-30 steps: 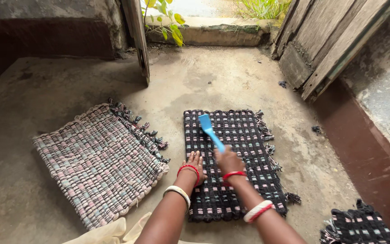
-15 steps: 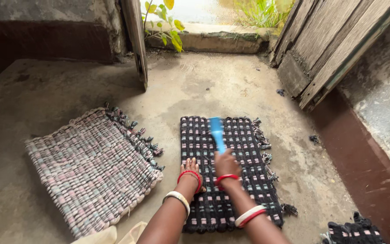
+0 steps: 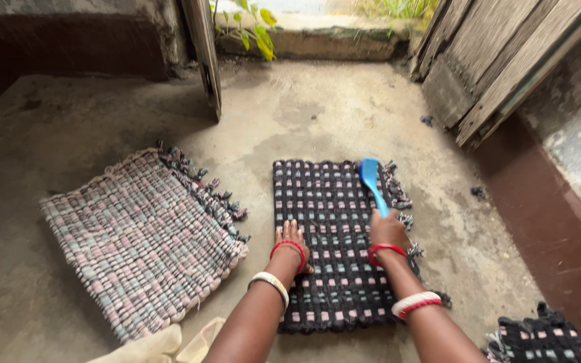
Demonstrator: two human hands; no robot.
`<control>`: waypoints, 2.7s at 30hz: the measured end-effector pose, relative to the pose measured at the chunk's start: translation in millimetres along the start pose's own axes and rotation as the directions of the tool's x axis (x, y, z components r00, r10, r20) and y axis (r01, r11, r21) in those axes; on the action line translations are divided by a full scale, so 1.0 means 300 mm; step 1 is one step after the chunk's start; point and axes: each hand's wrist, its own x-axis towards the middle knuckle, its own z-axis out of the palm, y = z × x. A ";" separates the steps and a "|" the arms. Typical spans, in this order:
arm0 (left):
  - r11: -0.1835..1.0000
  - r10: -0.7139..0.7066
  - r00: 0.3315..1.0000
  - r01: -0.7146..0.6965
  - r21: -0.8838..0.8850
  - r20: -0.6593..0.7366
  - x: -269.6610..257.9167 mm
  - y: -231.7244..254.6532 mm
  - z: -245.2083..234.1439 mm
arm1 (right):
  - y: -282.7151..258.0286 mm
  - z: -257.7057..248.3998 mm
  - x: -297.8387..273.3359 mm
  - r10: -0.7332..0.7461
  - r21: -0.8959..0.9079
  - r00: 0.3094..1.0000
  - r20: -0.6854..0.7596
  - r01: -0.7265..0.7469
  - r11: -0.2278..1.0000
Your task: The person cleans a rug by hand using a blue brush, repeatedly striking and sweeping the surface of the rug while it sits on the floor.
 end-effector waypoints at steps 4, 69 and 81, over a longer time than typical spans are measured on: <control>1.000 -0.008 1.000 0.008 -0.008 -0.022 0.054 -0.003 0.041 | -0.237 0.052 -0.170 -0.172 0.068 0.979 0.112 0.165 0.984; 0.991 -0.067 0.994 0.057 -0.118 -0.083 0.184 0.001 0.070 | -0.164 0.001 -0.367 -0.318 0.020 0.933 0.166 0.320 0.947; 0.973 -0.012 1.000 0.011 -0.230 -0.004 -0.167 0.049 -0.082 | 0.115 -0.064 -0.216 -0.121 -0.030 0.989 0.081 0.124 0.992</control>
